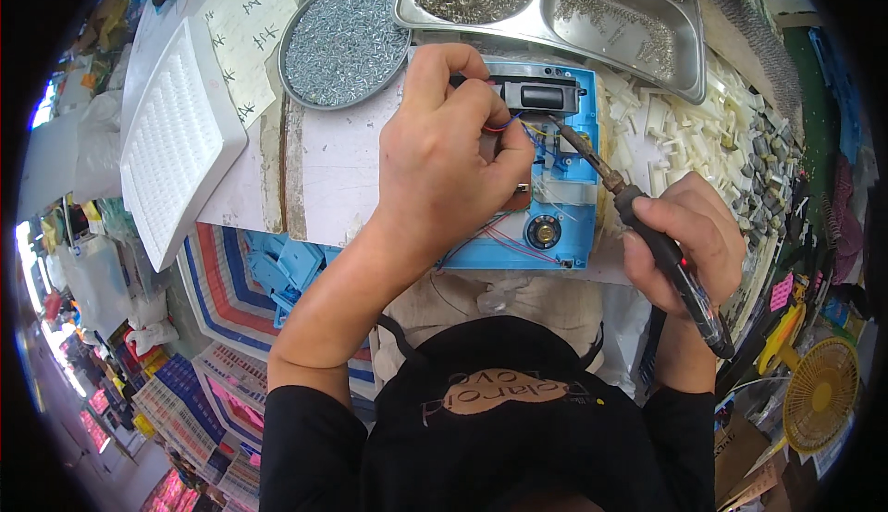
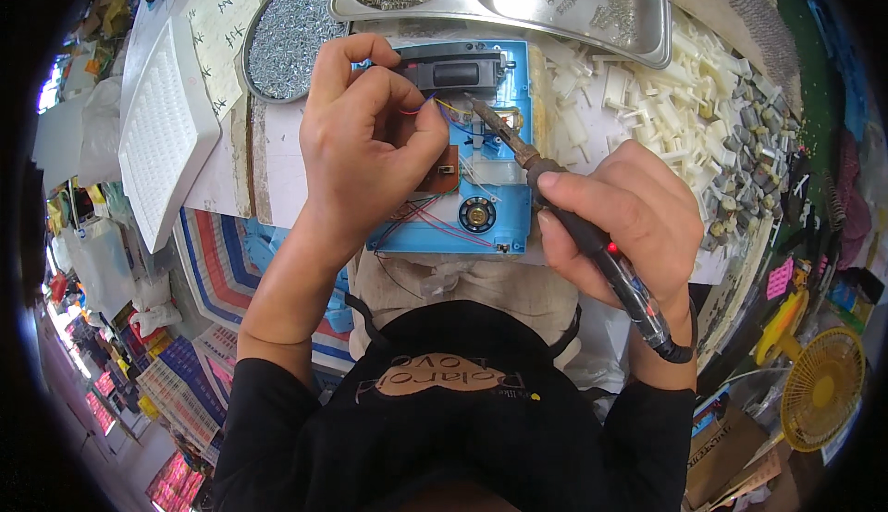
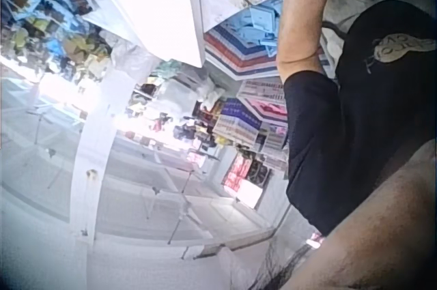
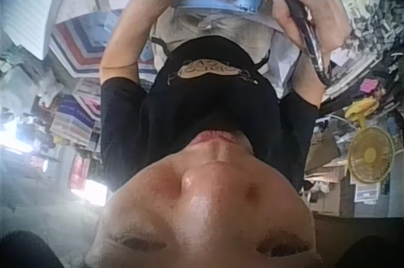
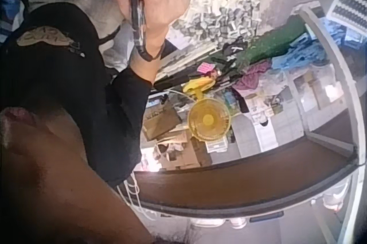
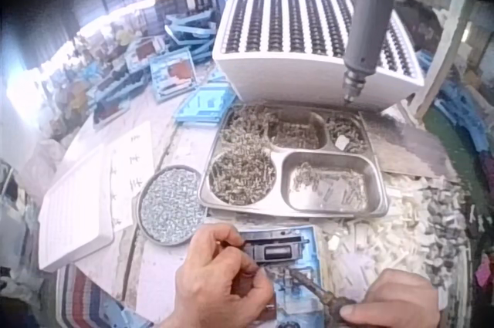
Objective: Assembling a blue electronic device, including soldering wires to a circuit board and speaker, and driving screws into the plastic casing.
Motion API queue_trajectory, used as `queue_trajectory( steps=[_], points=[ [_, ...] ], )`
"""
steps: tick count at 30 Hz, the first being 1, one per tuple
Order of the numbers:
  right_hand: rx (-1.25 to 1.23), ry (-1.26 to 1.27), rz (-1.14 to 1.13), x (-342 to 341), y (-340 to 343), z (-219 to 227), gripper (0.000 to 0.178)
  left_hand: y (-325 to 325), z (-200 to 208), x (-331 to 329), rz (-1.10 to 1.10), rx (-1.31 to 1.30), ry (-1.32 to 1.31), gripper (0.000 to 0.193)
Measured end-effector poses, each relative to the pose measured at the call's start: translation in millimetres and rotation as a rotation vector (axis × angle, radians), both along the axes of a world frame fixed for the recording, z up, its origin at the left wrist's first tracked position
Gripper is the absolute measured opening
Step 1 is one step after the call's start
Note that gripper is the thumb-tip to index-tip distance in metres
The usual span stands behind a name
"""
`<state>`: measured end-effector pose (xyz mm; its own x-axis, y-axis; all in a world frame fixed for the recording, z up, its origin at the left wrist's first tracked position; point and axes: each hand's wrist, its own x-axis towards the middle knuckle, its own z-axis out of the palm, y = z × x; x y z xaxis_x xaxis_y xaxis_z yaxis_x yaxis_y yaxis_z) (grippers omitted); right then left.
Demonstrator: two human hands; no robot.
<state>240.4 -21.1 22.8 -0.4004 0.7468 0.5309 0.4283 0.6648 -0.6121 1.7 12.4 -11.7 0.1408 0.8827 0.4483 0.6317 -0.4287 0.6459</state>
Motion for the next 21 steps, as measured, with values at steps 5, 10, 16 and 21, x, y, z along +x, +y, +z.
queue_trajectory(
  steps=[5, 10, 16, 21],
  points=[
    [0.012, 0.007, -0.007, 1.6, -0.7, -2.9, 0.035, -0.9, -1.4, 0.4, -0.005, -0.016, -0.018, 0.012],
    [0.012, 0.008, -0.008, 1.0, -0.5, -2.0, 0.035, -0.9, -0.9, 0.6, -0.006, -0.012, -0.032, 0.012],
    [0.007, 0.010, 0.001, 0.3, 0.2, -0.6, 0.035, -0.6, -1.3, 0.2, -0.015, -0.020, -0.055, 0.012],
    [0.017, 0.025, 0.012, -3.9, 2.1, -5.1, 0.036, -0.1, -1.9, -1.8, -0.024, -0.048, -0.059, 0.011]
  ],
)
